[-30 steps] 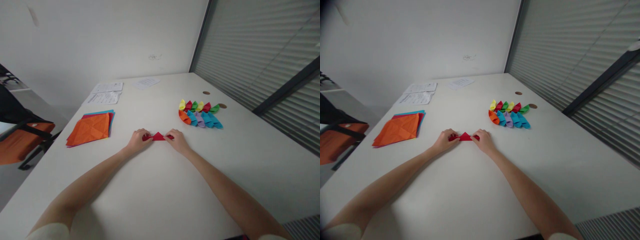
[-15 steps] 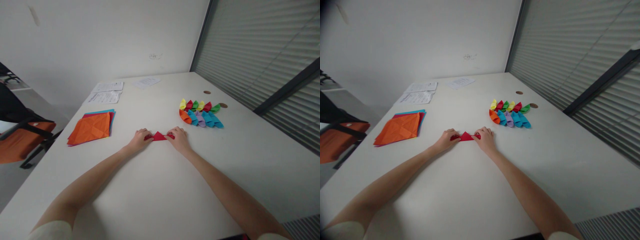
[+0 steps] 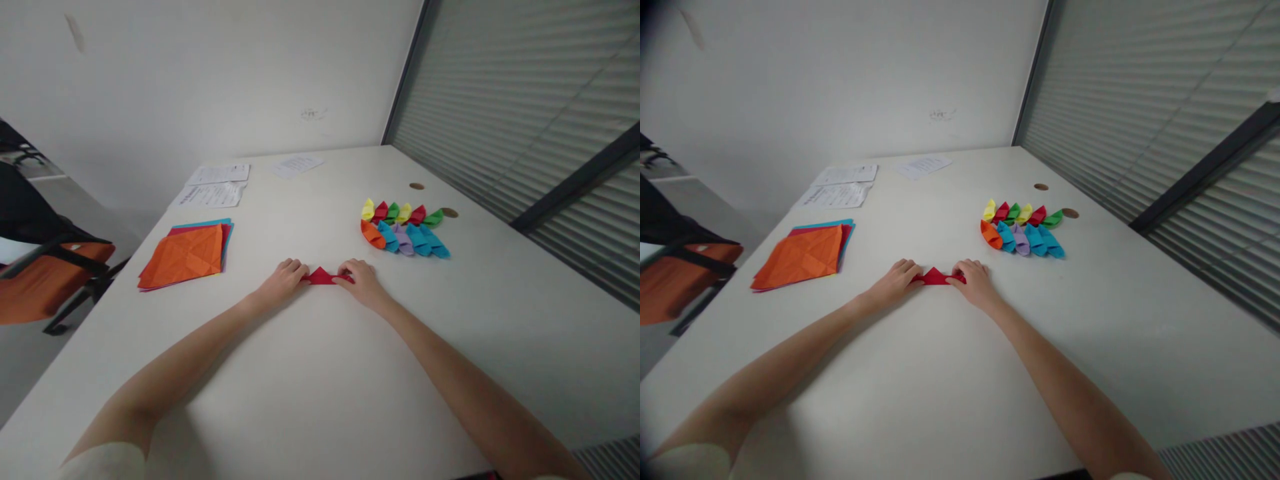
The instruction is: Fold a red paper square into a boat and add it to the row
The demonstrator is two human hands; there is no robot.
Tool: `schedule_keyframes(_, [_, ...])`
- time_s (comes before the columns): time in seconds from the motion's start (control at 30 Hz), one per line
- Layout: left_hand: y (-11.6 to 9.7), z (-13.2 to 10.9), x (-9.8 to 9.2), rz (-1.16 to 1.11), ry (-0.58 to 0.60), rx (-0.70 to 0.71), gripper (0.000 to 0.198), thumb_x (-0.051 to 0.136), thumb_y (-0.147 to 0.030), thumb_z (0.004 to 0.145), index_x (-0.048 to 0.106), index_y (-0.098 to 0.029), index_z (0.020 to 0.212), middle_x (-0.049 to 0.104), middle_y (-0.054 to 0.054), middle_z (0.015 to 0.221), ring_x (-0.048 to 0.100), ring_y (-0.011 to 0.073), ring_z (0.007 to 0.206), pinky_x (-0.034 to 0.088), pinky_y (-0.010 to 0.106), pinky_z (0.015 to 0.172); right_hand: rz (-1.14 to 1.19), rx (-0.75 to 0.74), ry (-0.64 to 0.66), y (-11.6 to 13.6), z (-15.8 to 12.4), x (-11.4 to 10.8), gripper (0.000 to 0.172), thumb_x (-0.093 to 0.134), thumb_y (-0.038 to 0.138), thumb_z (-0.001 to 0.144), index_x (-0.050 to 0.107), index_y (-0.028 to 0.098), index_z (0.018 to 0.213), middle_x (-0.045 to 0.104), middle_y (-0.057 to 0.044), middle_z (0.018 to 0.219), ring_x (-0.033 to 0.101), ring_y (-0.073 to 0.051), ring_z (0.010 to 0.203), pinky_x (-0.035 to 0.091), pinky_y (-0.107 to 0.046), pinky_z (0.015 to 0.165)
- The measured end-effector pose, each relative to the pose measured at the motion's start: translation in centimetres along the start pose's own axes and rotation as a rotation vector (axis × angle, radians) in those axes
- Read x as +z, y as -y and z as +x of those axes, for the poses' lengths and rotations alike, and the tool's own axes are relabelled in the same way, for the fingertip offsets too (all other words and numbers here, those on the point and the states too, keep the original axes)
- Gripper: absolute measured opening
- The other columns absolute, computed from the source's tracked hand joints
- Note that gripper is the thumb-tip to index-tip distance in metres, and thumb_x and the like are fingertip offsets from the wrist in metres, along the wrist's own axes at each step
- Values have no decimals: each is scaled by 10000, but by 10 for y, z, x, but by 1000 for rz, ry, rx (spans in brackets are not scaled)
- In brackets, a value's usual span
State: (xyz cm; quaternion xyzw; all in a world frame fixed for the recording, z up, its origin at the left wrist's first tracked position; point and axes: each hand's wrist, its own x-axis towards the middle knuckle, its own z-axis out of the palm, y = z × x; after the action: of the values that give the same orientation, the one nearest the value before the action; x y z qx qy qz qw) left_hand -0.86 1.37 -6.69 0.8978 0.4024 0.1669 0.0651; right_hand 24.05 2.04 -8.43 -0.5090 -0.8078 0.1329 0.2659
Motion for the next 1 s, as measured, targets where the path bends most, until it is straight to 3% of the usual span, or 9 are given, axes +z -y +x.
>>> schedule_keyframes(0.23, [2, -3, 3, -77, -27, 57, 146, 471, -298, 969, 568, -191, 986, 576, 84, 999, 547, 203, 895, 484, 369, 843, 36, -34, -40, -3, -2, 0, 226, 646, 402, 859, 666, 232, 1007, 633, -81, 1003, 539, -261, 956, 406, -433, 884])
schedule_keyframes(0.33, [4, -4, 5, -149, -77, 76, 144, 475, -299, 971, 567, -189, 977, 570, 99, 1083, 546, 199, 970, 489, 357, 863, 25, -32, -34, -3, -2, 0, 200, 655, 402, 852, 678, 236, 961, 632, -80, 1003, 529, -272, 974, 407, -447, 885])
schedule_keyframes(0.5, [6, -4, 6, -211, -121, 63, 148, 522, -308, 951, 590, -182, 915, 616, 79, 939, 545, 194, 893, 482, 351, 815, 197, -30, -23, -3, 1, -4, 157, 647, 367, 850, 610, 215, 859, 620, -43, 891, 575, -206, 846, 453, -392, 815])
schedule_keyframes(0.67, [7, -5, 9, -433, -206, -61, 164, 573, -347, 914, 575, -183, 912, 605, 54, 900, 575, 145, 794, 486, 283, 711, 466, -6, -73, -2, 3, -4, 227, 681, 389, 790, 556, 216, 866, 593, -33, 891, 594, -176, 784, 490, -329, 700])
schedule_keyframes(0.87, [1, 0, 10, -875, -502, -245, 360, 761, -350, 747, 479, -193, 905, 620, 2, 801, 614, 128, 732, 500, 276, 698, 757, 21, -279, 0, 6, 2, 354, 765, 459, 703, 516, 227, 803, 578, 3, 793, 578, -158, 721, 490, -313, 675])
schedule_keyframes(1.0, [-5, 1, 6, -1006, -527, -275, 402, 826, -341, 667, 504, -187, 851, 651, 7, 773, 642, 141, 739, 514, 290, 719, 763, -50, -302, 5, 7, -3, 282, 751, 424, 739, 563, 217, 704, 609, -20, 795, 582, -172, 766, 486, -328, 713])
